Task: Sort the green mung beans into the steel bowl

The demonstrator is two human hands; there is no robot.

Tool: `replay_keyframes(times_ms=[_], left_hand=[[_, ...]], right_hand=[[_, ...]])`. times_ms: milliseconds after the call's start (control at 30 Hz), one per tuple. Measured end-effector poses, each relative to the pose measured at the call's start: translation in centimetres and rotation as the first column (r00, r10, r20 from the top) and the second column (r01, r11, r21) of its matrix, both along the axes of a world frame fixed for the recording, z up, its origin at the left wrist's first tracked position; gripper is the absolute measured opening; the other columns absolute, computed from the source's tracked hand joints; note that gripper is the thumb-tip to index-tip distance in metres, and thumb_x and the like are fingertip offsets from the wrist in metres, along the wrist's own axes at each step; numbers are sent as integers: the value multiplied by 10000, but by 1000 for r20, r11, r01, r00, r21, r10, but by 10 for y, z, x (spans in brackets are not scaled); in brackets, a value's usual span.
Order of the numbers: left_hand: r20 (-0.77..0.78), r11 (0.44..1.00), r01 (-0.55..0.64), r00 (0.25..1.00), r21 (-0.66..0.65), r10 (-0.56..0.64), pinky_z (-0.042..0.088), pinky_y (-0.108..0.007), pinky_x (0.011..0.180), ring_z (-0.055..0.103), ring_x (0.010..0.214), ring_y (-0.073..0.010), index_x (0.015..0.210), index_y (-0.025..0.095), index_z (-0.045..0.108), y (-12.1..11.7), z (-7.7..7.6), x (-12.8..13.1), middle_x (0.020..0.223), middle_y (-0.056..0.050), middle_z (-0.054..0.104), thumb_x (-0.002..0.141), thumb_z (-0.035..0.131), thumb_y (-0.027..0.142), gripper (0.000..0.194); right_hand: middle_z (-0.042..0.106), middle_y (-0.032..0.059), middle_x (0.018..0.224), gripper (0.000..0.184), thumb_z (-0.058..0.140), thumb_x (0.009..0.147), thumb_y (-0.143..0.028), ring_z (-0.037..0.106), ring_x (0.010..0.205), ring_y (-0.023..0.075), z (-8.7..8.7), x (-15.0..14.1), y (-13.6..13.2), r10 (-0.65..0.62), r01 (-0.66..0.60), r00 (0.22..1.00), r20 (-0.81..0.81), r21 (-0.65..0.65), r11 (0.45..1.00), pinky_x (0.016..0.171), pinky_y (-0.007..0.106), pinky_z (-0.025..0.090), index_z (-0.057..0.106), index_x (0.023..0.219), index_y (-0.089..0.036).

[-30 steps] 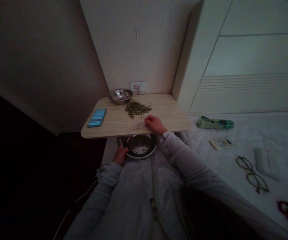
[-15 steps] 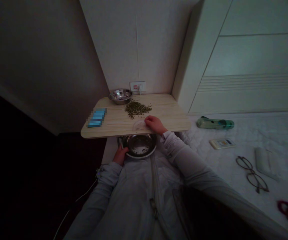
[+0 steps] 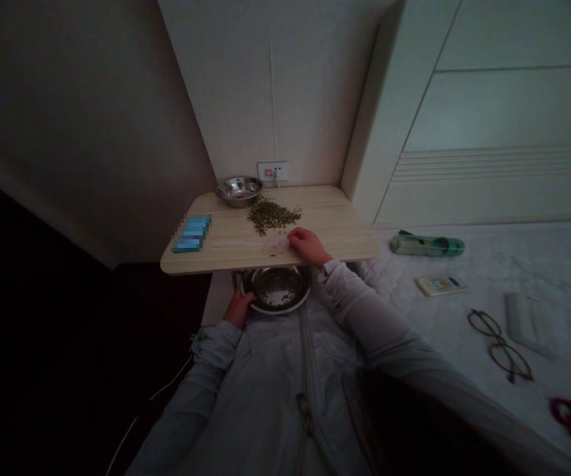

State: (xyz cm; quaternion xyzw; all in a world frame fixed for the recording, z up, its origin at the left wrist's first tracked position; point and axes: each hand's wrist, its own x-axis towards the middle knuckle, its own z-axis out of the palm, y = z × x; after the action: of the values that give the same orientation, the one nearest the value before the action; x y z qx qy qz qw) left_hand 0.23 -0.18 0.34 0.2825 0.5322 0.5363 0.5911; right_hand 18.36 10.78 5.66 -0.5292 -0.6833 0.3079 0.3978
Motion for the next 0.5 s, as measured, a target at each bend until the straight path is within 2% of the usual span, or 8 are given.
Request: replay_keyframes(times_ms=[500], left_hand=[[-25, 1000, -12, 1000, -16, 12, 444, -256, 592, 578, 675, -170, 819, 172, 528, -2, 5, 2, 620, 20, 591, 473, 496, 84, 358]], right_hand=[[558, -14, 575, 176, 426, 649, -246, 465, 546, 80, 5, 0, -4, 8, -8, 999, 41, -20, 1000, 556, 209, 347, 558, 713, -149]])
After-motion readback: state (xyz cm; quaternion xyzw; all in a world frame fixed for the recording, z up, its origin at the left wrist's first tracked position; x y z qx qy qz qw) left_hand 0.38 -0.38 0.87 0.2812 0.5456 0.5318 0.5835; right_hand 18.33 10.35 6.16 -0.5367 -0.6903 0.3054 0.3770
